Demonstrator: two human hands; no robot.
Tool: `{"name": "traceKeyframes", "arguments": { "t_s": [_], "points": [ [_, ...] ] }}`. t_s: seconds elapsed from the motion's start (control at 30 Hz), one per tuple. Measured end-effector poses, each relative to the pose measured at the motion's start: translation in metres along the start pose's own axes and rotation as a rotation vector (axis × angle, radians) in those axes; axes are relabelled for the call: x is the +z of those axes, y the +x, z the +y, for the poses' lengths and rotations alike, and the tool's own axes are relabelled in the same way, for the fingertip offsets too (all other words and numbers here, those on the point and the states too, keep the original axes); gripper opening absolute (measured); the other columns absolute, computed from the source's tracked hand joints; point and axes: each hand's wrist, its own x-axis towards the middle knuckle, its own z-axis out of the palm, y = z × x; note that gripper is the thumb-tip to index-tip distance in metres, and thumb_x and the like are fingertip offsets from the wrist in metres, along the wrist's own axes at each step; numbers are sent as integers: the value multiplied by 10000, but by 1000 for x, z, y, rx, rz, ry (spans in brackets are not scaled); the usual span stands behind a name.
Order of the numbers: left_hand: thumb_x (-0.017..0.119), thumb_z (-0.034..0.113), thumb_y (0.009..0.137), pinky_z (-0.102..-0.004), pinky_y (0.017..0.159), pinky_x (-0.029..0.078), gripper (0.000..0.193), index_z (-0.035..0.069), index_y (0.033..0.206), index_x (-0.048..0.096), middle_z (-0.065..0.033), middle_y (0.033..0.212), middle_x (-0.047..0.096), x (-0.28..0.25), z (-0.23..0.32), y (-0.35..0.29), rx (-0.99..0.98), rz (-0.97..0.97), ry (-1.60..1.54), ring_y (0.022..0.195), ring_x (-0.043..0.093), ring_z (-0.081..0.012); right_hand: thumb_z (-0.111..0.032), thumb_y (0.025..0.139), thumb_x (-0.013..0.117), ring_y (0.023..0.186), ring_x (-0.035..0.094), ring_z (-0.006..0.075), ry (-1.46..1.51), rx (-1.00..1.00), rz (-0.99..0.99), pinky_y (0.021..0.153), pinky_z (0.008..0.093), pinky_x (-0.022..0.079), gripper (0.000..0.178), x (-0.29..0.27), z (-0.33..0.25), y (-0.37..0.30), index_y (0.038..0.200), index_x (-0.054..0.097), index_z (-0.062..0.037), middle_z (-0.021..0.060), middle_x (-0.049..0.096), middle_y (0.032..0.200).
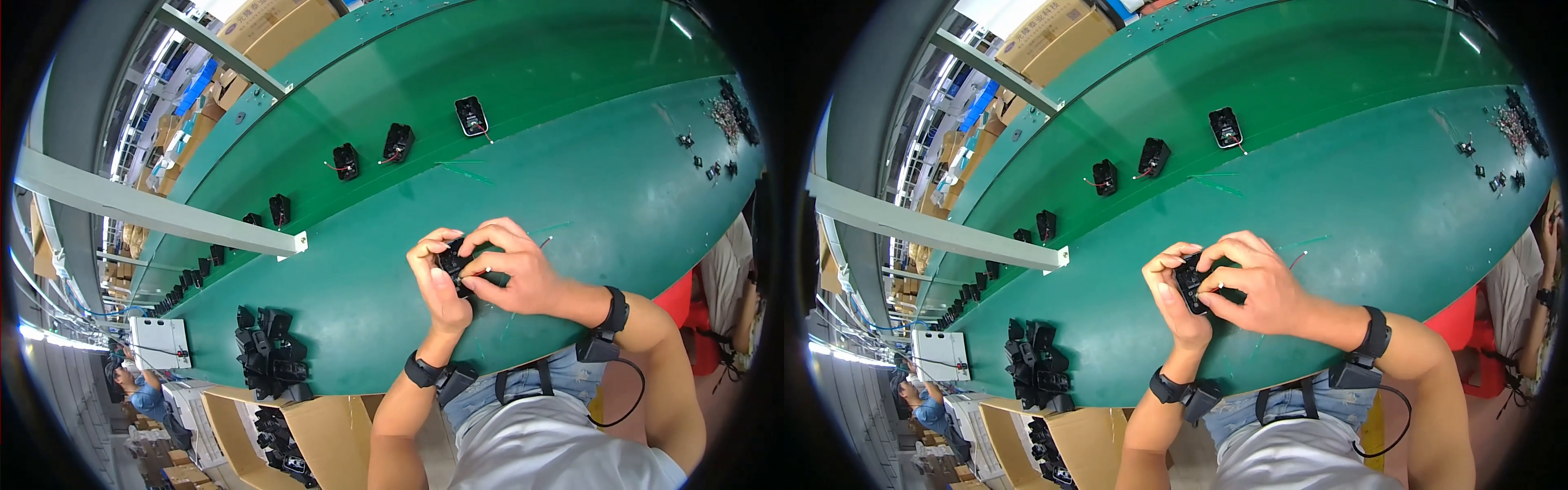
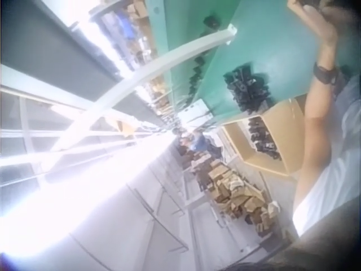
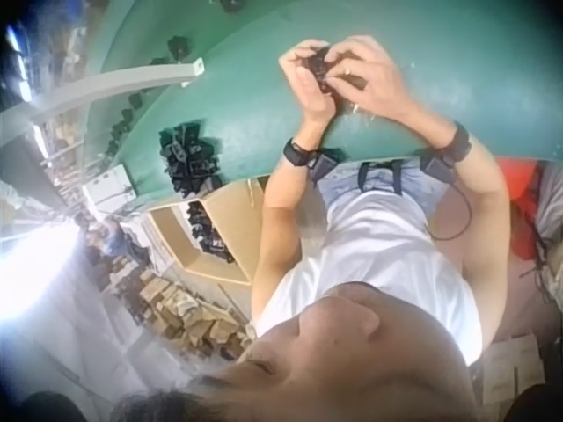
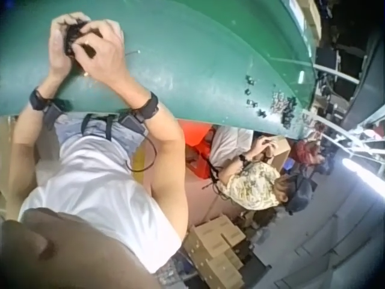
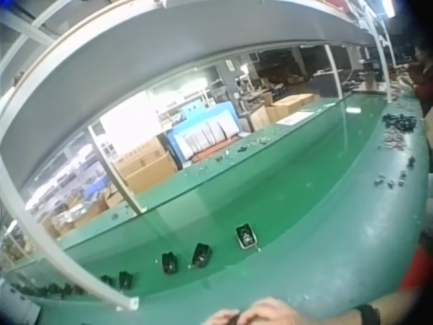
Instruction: Manually assemble electronic components into plastic housings on an assembly line.
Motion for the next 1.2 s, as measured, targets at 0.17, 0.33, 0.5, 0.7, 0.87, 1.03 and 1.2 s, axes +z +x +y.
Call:
{"name": "traceKeyframes", "arguments": {
  "t_s": [0.17,0.33,0.5,0.7,0.87,1.03,1.2],
  "points": [
    [310,508,1007,-402,933,419,485,40,1083,409,-195,1086,525,1,0,3,-71,-1,-8,1042,518,-255,-193,695,789,1091,537,351,47,-14,-116,931,444,473,243,-16,-8,5,901,723,-81,106,599,1162],
    [387,512,993,-393,935,424,497,26,1082,431,-186,1145,505,-4,0,4,-88,-56,-73,1049,515,-229,-187,680,809,1187,507,389,-4,-72,-149,971,457,461,279,-21,-10,10,921,728,-73,167,573,1229],
    [383,552,966,-375,952,405,645,-11,1279,426,-202,1332,412,-8,5,8,-20,-102,42,1110,481,-248,-116,671,805,1266,519,389,177,81,-236,995,443,479,281,-7,-3,4,934,736,-46,245,448,1434],
    [474,426,948,-499,1126,211,633,-19,1383,361,-254,1511,218,-4,13,12,87,-85,204,1382,254,-419,-17,666,698,1262,539,351,50,138,-213,989,428,478,286,-7,-16,1,951,729,-7,246,464,1433],
    [530,401,922,-507,1133,216,635,-4,1385,371,-249,1516,237,-8,30,8,177,-21,281,1395,252,-419,-23,683,683,1258,536,359,214,83,-152,1019,426,448,259,4,-13,2,937,705,20,259,508,1386],
    [696,312,782,-528,1122,234,512,86,1221,561,-209,1461,357,-88,88,-7,277,13,926,1367,301,-418,-83,630,731,1215,564,386,-178,-9,-269,989,419,463,281,-42,30,30,891,664,-2,244,529,1372],
    [829,527,601,-612,1091,245,886,118,1321,515,-227,1469,330,-246,172,-45,-133,153,1706,1355,279,-487,7,639,673,1181,570,367,-602,67,-223,996,401,441,239,-161,149,55,868,611,30,220,517,1379]
  ]
}}
